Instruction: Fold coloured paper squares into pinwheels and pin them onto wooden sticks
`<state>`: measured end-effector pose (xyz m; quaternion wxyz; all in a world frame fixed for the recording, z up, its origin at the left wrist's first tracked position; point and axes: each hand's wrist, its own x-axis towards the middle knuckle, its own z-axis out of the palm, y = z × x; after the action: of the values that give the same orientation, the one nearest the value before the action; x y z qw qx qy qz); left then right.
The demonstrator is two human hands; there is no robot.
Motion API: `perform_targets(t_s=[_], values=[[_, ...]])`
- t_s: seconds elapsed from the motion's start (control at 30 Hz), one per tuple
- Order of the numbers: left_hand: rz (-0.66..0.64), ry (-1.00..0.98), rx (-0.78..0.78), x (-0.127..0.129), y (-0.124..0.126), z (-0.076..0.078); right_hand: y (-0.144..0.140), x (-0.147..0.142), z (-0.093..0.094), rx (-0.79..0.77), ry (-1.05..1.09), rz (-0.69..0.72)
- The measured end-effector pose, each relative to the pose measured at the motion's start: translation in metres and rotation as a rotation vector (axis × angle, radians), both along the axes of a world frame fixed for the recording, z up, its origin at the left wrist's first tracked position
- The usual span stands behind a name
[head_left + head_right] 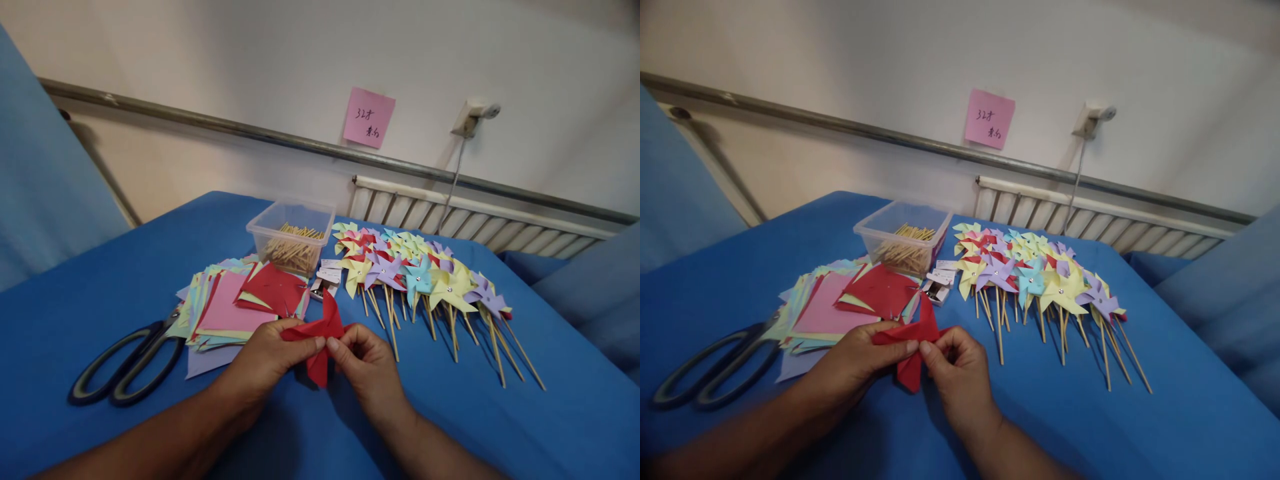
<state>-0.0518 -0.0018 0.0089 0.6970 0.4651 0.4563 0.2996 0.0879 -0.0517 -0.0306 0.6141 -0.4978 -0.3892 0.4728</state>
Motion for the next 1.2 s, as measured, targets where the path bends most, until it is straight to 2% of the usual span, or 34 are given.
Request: perform_targets(t_s=[0.23, 0.57, 0.8, 1.2], values=[[0.01, 0.005, -0.004, 0.0013, -0.0002, 0.0048, 0.0008, 0.0001, 0.0004, -0.005, 0.004, 0.006], [0.013, 0.023, 0.008, -0.0001, 0.0013, -0.0034, 0.0002, -0.0015, 0.0009, 0.001, 0.013, 0.005], [0.033, -0.039, -0.068, 0.0006, 0.0004, 0.003, -0.0026, 0.0014, 0.0041, 0.035, -0.025, 0.055], [0.029, -0.035, -0.088, 0.0017, 0.0003, 0.002, -0.0013, 0.0015, 0.0017, 0.073, -0.086, 0.007]])
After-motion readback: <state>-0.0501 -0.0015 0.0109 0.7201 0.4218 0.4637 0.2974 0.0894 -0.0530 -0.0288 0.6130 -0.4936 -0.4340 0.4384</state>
